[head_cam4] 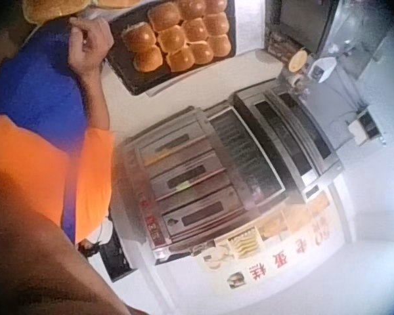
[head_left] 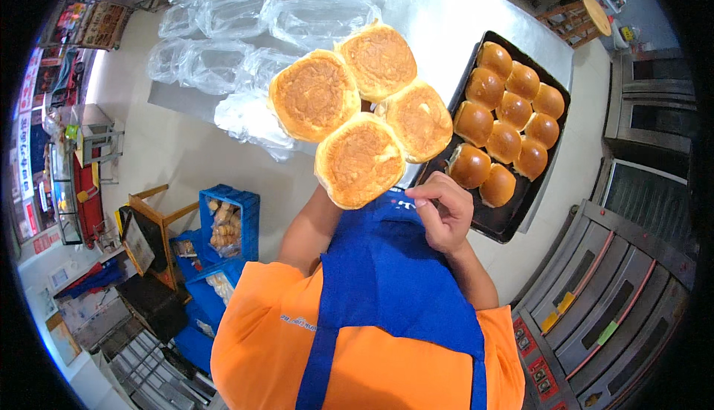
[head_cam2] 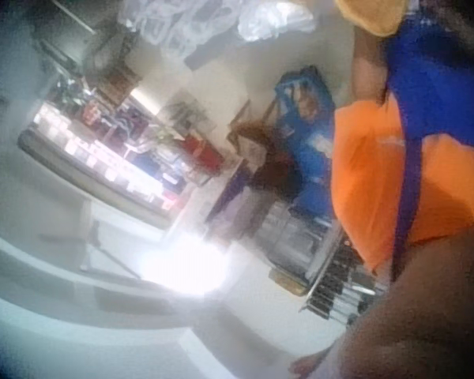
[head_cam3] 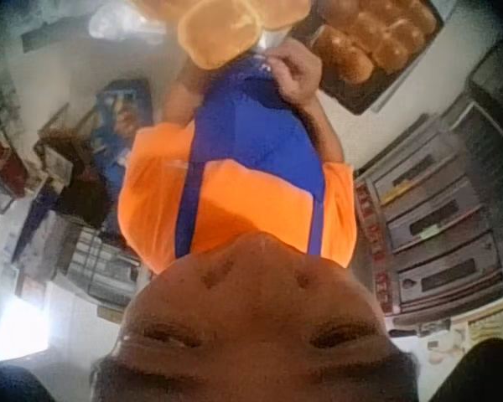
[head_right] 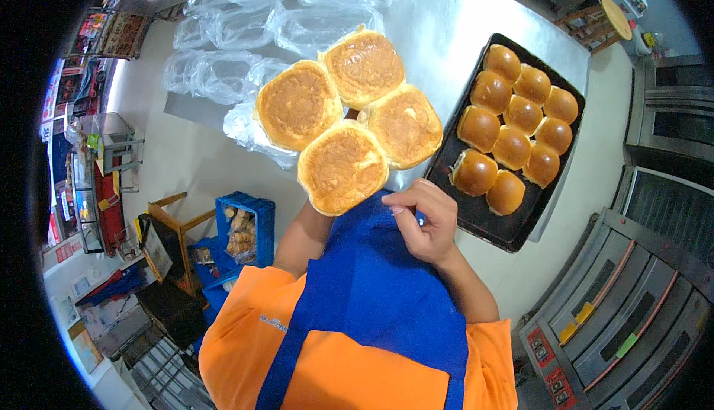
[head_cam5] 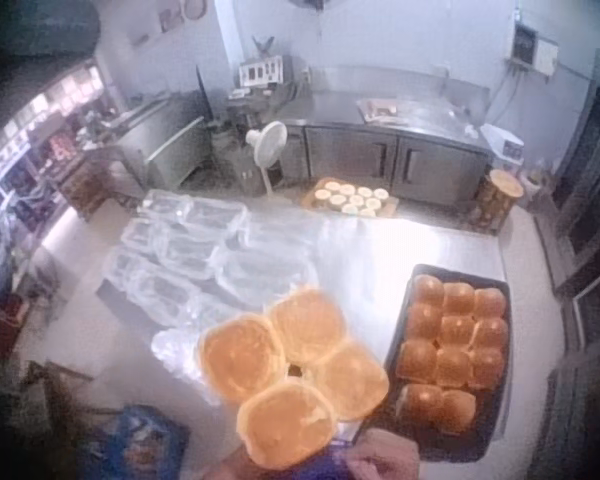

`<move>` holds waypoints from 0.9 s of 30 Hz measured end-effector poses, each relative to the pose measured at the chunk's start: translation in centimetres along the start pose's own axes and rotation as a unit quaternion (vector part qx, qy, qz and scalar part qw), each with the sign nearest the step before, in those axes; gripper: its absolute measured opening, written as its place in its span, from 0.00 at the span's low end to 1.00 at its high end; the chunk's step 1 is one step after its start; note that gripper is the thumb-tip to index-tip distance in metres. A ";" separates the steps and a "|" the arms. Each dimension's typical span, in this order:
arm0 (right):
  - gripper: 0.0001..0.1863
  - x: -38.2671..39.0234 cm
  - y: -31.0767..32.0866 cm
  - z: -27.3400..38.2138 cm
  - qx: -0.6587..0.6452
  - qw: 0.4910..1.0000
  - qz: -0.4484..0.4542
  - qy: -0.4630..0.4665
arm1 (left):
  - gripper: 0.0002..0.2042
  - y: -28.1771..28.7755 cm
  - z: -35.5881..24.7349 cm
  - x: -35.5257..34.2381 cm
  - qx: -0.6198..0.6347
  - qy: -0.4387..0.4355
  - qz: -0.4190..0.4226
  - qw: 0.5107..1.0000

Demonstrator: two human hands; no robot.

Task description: The person picks up a tray of baked bread rolls from a rack, brings it to a counter, and pulls the rolls apart by hand to arrange them on a plastic-covered surface.

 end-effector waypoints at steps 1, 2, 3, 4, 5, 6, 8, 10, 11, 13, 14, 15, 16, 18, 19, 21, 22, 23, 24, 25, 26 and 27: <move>0.05 -0.1 0.1 0.1 0.027 1.000 -0.008 -0.007 | 0.27 -0.2 0.3 0.0 0.076 0.036 0.011 0.996; 0.07 -0.2 0.2 0.4 0.043 0.999 -0.026 -0.005 | 0.29 -0.3 0.0 -0.4 -0.035 0.004 0.031 0.999; 0.09 -0.4 0.3 0.5 0.056 0.998 -0.033 -0.006 | 0.30 -0.7 0.0 -0.8 -0.048 -0.001 0.072 0.996; 0.16 -0.5 -0.1 0.5 0.080 0.997 -0.012 -0.012 | 0.31 -0.4 0.3 -1.3 -0.059 0.003 0.079 0.995; 0.31 -0.7 -0.6 0.6 0.101 0.995 0.018 -0.012 | 0.32 0.0 0.7 -1.9 -0.064 0.010 0.078 0.995; 0.38 -0.8 -1.1 0.8 0.120 0.992 0.031 0.002 | 0.33 0.4 1.3 -2.7 -0.070 0.014 0.076 0.995; 0.55 -1.1 -2.1 0.3 0.139 0.988 0.071 -0.012 | 0.36 1.1 2.6 -4.2 -0.082 -0.001 0.058 0.995; 0.54 -1.3 -2.3 -0.1 0.192 0.978 0.074 -0.012 | 0.38 2.4 3.8 -5.2 -0.118 -0.019 -0.028 0.992; 0.54 -1.3 -2.3 -0.5 0.225 0.971 0.085 -0.023 | 0.40 2.3 4.1 -5.4 -0.113 -0.032 -0.045 0.992; 0.46 -1.5 -0.4 -1.7 0.155 0.983 0.023 -0.099 | 0.44 1.1 3.8 -5.0 -0.144 -0.083 -0.033 0.985; 0.44 -1.4 0.2 -2.5 0.090 0.986 0.035 -0.138 | 0.47 0.3 3.2 -4.8 -0.185 -0.106 -0.025 0.977; 0.41 -1.0 0.9 -3.9 0.018 0.972 0.055 -0.227 | 0.50 -0.7 2.5 -4.5 -0.243 -0.140 -0.012 0.960; 0.40 -0.9 1.6 -4.1 -0.075 0.964 0.067 -0.248 | 0.54 -0.8 2.6 -4.6 -0.227 -0.095 -0.030 0.969; 0.40 -0.3 3.0 -5.3 -0.264 0.905 0.046 -0.331 | 0.53 -2.4 2.9 -4.4 -0.158 -0.005 0.024 0.987; 0.42 -0.6 3.1 -5.8 -0.310 0.886 0.059 -0.338 | 0.53 -2.7 3.2 -4.4 -0.153 0.030 0.022 0.988; 0.35 -0.9 3.2 -6.9 -0.323 0.874 0.075 -0.356 | 0.52 -3.3 3.8 -4.2 -0.090 0.081 0.013 0.993; 0.33 -1.5 3.8 -7.5 -0.253 0.906 0.064 -0.334 | 0.48 -3.5 4.3 -4.2 -0.023 0.108 -0.004 0.994; 0.30 -1.9 4.2 -8.0 -0.178 0.929 0.053 -0.321 | 0.48 -3.7 3.8 -4.3 0.011 0.082 -0.009 0.997; 0.28 -2.4 4.3 -8.0 -0.123 0.947 0.052 -0.293 | 0.47 -3.8 3.7 -4.3 0.040 0.072 -0.016 0.996; 0.23 -2.7 5.6 -8.4 -0.035 0.958 -0.026 -0.284 | 0.47 -4.0 3.4 -4.4 0.070 0.062 -0.023 0.995; 0.25 -3.0 6.4 -7.8 -0.021 0.966 -0.093 -0.239 | 0.46 -4.7 2.8 -4.4 0.110 0.047 0.012 0.993; 0.27 -2.9 7.3 -7.0 -0.026 0.969 -0.166 -0.181 | 0.46 -5.1 2.1 -4.5 0.106 0.014 0.015 0.994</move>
Point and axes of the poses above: each hand's wrist, its own x-axis away from the middle knuckle, its own y-axis out of the back of the hand, z = x × y, the point moved 8 cm from there along -x, towards the middle knuckle, and after that the axes turned 6 degrees about -z, right-handed, at the moved point
